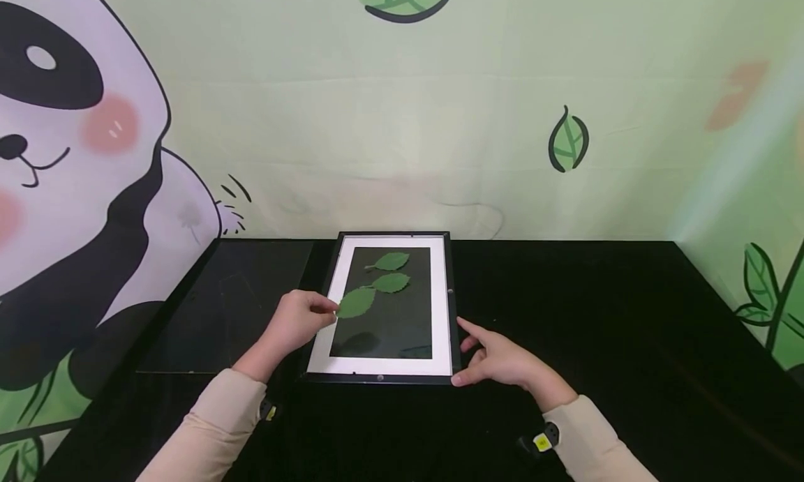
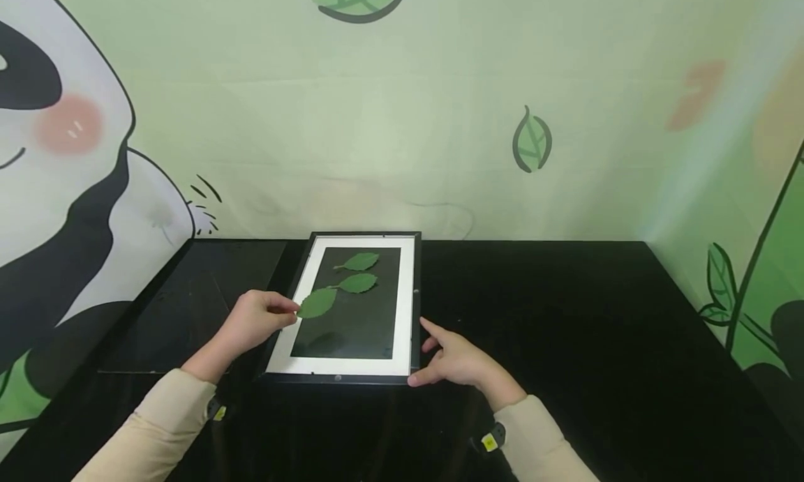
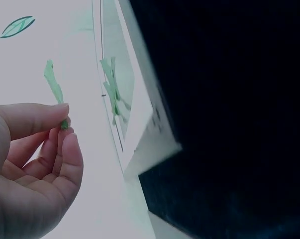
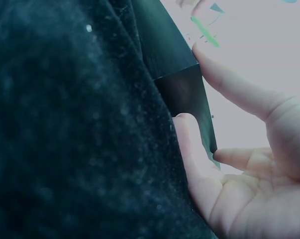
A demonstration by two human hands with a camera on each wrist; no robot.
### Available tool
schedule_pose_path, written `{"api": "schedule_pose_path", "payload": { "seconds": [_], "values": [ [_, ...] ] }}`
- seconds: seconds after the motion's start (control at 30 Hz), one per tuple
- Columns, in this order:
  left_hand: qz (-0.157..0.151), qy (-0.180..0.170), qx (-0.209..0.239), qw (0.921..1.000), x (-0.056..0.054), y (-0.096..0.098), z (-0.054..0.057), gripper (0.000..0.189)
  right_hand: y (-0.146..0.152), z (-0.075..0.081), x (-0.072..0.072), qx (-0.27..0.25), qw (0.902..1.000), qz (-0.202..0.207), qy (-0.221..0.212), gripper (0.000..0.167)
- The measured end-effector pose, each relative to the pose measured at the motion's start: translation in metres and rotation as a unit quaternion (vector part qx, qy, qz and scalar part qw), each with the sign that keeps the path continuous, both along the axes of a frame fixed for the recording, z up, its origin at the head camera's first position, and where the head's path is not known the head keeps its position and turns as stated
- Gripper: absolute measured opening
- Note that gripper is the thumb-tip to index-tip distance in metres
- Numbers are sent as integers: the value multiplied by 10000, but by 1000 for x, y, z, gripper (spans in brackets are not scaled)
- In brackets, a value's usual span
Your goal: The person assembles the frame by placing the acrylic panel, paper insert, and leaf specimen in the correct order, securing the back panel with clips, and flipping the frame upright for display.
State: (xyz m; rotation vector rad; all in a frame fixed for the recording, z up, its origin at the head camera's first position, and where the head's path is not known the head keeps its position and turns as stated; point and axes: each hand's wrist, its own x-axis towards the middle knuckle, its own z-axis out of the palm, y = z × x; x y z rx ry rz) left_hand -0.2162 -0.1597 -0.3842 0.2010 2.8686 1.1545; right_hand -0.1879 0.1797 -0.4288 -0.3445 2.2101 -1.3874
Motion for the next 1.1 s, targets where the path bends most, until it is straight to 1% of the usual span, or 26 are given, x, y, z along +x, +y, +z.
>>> {"api": "schedule_pose_path", "payload": {
  "seconds": [0.2, 0.33, 0.53, 0.67, 0.83, 1.0, 1.1],
  "values": [
    [-102, -38, -48, 9999, -10, 12, -6, 15, 0, 0, 0, -25, 10000, 56, 3, 101],
    [-165, -67, -89, 9998, -14, 18, -12, 15, -1, 0, 0, 0, 10000, 36, 1, 101],
    [-268, 2, -154, 9995, -19, 24, -19, 14, -1, 1, 1, 67, 10000, -16, 17, 102],
    [-369, 86, -226, 9990, -22, 27, -22, 13, 0, 1, 1, 38, 10000, 24, 43, 101],
    [-438, 131, -301, 9985, -25, 31, -23, 12, 1, 0, 0, 16, 10000, 53, 22, 101],
    [-478, 103, -326, 9983, -26, 33, -24, 12, 1, -1, -1, 21, 10000, 38, -5, 101],
    [-496, 14, -365, 9981, -27, 34, -27, 12, 1, -2, -2, 10, 10000, 45, -18, 101]
  ]
}}
